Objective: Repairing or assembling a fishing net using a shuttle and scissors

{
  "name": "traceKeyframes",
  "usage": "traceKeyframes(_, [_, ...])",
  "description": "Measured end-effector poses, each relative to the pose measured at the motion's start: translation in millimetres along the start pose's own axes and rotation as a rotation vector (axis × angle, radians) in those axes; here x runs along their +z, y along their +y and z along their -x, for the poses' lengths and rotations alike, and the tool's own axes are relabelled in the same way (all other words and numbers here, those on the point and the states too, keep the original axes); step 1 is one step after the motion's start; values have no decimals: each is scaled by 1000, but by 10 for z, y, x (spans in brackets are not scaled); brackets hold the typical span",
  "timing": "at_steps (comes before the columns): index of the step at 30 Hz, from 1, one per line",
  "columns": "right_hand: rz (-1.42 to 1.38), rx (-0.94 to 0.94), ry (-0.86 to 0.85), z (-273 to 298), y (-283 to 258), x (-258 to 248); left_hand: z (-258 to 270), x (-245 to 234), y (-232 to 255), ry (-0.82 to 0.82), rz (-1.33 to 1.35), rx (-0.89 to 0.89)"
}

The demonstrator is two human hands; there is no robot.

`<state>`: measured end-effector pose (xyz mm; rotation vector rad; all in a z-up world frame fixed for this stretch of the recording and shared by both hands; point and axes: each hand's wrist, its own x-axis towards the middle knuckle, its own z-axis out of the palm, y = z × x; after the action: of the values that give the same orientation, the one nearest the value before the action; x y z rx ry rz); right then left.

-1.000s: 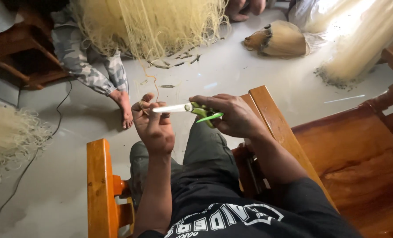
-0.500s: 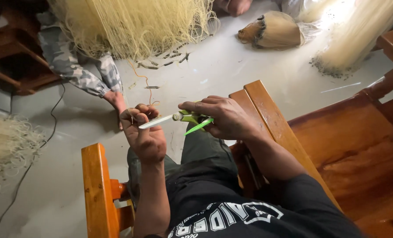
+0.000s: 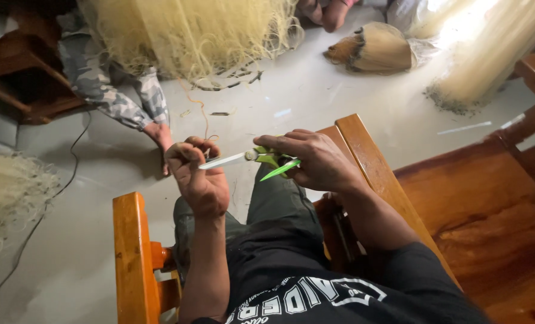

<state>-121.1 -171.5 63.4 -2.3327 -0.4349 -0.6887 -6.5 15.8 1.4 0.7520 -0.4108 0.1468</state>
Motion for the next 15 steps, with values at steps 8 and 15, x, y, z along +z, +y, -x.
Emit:
traceKeyframes(8, [43,15,58,11,139,44,-2,43,39,-3,63,-19])
traceKeyframes(15, [43,7,66,5,133,-9,37,63,-37,45,131,-25])
